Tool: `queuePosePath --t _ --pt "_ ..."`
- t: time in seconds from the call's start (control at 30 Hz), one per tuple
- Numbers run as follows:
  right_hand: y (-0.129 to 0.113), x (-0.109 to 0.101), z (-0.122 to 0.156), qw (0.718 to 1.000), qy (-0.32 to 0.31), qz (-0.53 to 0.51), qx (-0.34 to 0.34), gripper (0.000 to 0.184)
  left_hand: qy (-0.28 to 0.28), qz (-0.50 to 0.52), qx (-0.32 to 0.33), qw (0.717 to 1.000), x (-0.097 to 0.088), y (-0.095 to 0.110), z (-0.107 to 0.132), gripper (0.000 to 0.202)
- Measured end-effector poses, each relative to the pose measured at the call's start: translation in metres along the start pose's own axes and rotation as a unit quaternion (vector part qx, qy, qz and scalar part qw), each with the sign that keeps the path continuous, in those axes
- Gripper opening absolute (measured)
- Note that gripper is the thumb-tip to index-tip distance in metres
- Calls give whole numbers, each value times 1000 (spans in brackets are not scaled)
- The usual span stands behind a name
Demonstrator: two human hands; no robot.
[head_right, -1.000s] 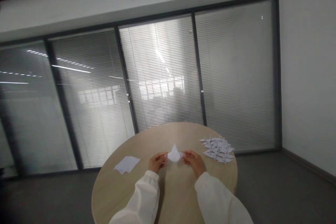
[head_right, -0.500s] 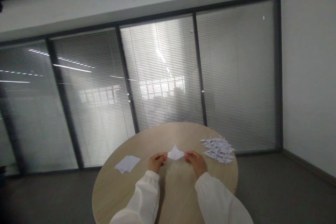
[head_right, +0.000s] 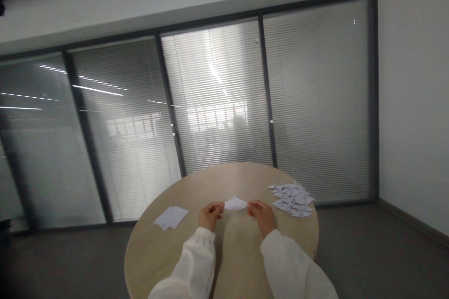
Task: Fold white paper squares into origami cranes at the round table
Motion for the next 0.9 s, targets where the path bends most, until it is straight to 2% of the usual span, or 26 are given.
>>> queuePosePath --t 0.13,0.37,0.67,0.9 --pt "6 -1 -2 1000 -11 -13 8 24 -20 -4 -15 1000 1 -3 -1 24" --pt "11 1 -4 999 -38 -7 26 32 -75 -29 -33 996 5 -12 -2 35" --pt "8 4 -1 996 -69 50 0 36 -94 -50 -25 994 6 -19 -3 34" --pt "6 4 0 994 -68 89 -14 35 -78 -43 -20 996 9 -17 -2 34"
Point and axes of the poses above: each hand's wrist, its own z-axis away from the middle knuckle, its own x-axis out of the palm, y = z × x, the point moved 1 cm from there along -z, towards the middle knuckle, and after that the axes turned 1 degree about x, right-handed, at the moved point
